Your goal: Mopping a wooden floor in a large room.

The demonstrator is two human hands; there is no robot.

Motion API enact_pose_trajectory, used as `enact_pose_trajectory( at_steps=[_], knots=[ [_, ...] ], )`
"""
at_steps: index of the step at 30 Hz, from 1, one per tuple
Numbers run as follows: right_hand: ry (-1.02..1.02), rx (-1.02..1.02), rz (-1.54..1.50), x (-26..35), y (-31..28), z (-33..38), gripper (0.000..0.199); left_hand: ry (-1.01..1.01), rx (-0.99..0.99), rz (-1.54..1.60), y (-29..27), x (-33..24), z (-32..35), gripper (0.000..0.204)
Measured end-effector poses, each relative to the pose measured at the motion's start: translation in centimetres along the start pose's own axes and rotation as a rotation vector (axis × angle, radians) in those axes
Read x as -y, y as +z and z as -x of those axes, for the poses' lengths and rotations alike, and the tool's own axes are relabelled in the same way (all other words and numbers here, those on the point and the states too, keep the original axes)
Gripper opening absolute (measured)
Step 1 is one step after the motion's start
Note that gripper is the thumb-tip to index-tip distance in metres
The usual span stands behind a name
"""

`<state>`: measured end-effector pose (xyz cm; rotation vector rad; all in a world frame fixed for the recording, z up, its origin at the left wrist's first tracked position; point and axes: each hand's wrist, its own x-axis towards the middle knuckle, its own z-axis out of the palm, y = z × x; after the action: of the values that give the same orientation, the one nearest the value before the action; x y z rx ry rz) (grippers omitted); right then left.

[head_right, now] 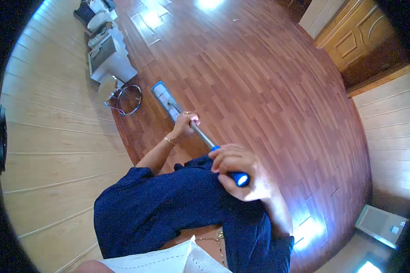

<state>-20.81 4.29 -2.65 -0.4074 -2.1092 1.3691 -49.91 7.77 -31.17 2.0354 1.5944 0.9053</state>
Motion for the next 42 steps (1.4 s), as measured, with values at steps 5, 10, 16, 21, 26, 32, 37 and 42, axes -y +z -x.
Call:
enact_pose_trajectory(
  at_steps=[5, 10, 16, 21, 26, 32, 37, 42],
  knots=[
    [-0.095, -0.098, 0.143, -6.2, 2.0, -1.1, 0.008, -0.314, -0.179, -0.371, 2.2, 2.5, -3.6, 0.051],
    [-0.058, -0.032, 0.189, -13.7, 4.7, -1.3, 0.011, -0.595, -0.048, -0.038, 3.2, 2.4, -2.1, 0.097],
    [-0.005, -0.102, 0.207, -19.4, 2.8, 2.1, 0.010, -0.261, -0.160, 0.212, 3.8, -8.3, 0.1, 0.089],
    [-0.038, -0.200, 0.318, -14.3, 2.9, 1.9, 0.010, -0.056, -0.194, 0.598, -3.4, -18.6, 0.9, 0.065],
    [-0.150, -0.138, 0.320, -4.3, 1.6, -0.9, 0.016, 0.259, -0.340, 0.468, -10.0, -28.5, 2.5, 0.053],
    [-0.627, -0.014, 0.211, -1.0, 4.5, -4.4, 0.021, 0.341, -0.529, -0.302, -14.0, -34.1, 5.7, 0.044],
    [-0.364, 0.244, 0.194, -12.9, 9.3, -7.0, 0.011, 0.171, -0.633, -0.416, -13.3, -33.8, 8.5, 0.018],
    [-0.147, 0.242, 0.328, -24.2, 11.3, -8.0, 0.027, 0.092, -0.517, -0.263, -12.9, -33.4, 9.9, 0.016]
  ],
)
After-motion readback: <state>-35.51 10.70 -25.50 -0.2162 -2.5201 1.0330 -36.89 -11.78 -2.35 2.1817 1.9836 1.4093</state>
